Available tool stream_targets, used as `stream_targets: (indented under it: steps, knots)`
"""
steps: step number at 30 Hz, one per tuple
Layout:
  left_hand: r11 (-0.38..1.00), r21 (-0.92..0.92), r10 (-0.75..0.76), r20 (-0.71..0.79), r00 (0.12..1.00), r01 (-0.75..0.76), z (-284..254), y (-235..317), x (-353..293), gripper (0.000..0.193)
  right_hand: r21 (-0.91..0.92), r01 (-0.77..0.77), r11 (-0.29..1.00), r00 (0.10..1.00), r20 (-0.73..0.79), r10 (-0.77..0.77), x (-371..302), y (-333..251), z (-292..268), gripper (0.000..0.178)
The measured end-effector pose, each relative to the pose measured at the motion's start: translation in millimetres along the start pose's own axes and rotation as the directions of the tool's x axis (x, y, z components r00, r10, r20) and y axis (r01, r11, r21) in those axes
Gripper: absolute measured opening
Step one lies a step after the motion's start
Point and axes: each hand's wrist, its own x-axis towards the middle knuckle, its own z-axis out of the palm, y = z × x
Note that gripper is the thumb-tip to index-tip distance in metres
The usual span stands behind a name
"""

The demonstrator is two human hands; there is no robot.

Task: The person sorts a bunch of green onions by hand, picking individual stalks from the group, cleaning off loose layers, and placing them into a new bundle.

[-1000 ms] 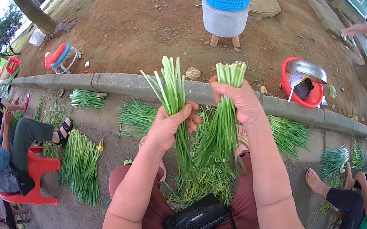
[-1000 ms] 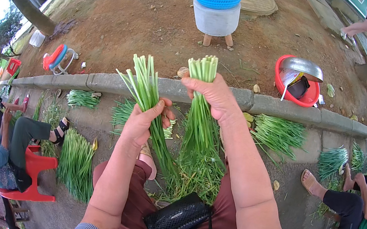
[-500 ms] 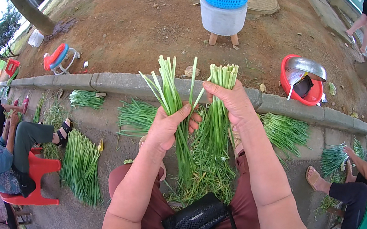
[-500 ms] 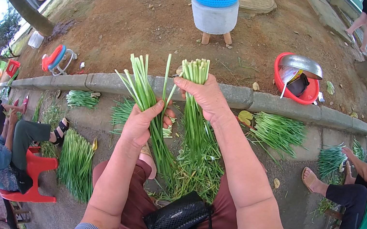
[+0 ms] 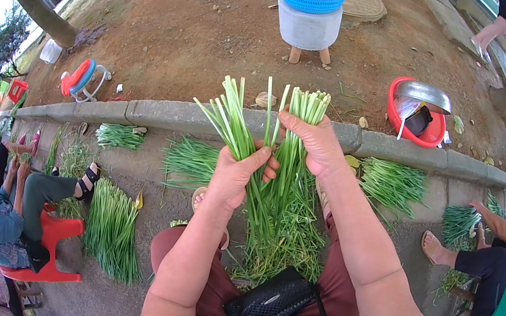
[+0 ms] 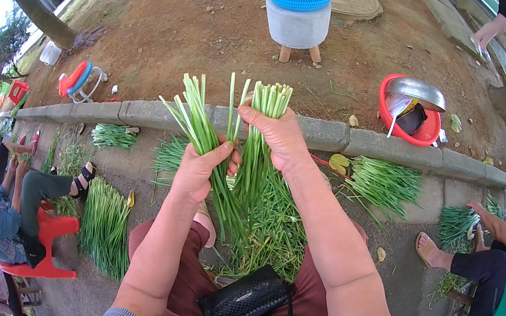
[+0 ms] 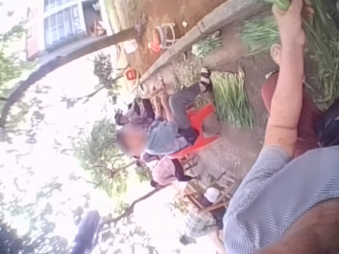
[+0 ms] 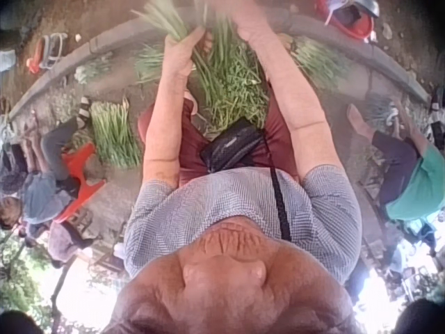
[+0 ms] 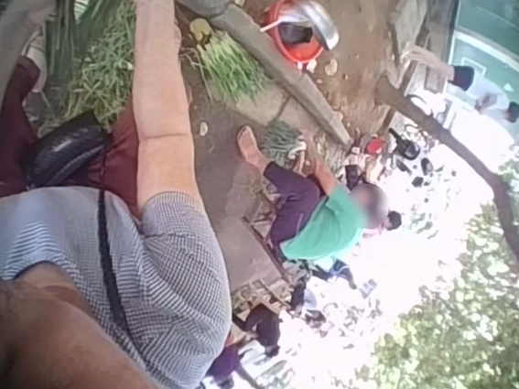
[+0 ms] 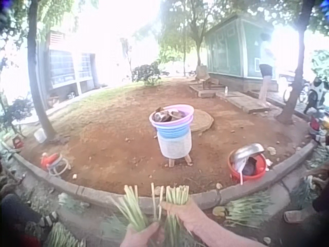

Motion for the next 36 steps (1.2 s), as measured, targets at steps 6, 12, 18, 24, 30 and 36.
stream_targets:
  steps: [6, 12, 18, 24, 30, 36]
  knots:
    - [1.000, 0.003, -0.007, 0.008, 1.000, 0.007, 0.6, -3.7, 0.7, 0.013, -0.033, 0.002, 0.999, 1.000, 0.014, -0.002, -2.5, 0.7, 3.0, 0.024]
    - [0.999, -0.033, 0.002, -0.025, 1.000, -0.002, -3.0, -2.5, 1.5, 0.014, 0.001, 0.000, 1.000, 1.000, 0.021, 0.000, 0.1, -14.9, -7.0, 0.023]
    - [0.998, 0.060, 0.000, 0.061, 0.998, -0.004, -12.0, 0.7, 0.5, 0.017, -0.029, 0.001, 1.000, 1.000, -0.005, -0.001, 6.3, -35.6, -33.5, 0.027]
    - [0.991, 0.128, -0.060, 0.140, 0.988, 0.042, -4.4, -6.9, 1.6, 0.017, 0.047, -0.139, 0.989, 0.982, 0.136, 0.132, -4.2, -21.5, -3.8, 0.034]
    - [0.988, 0.019, -0.157, 0.132, 0.979, 0.156, -4.2, -2.9, 1.7, 0.021, 0.023, -0.124, 0.992, 0.968, 0.223, 0.116, 0.2, -21.0, -14.2, 0.028]
    - [0.991, 0.087, -0.104, 0.047, 0.993, 0.099, -12.2, -0.5, 5.2, 0.018, 0.021, -0.072, 0.997, 0.986, 0.153, 0.068, -10.3, -40.0, -14.8, 0.024]
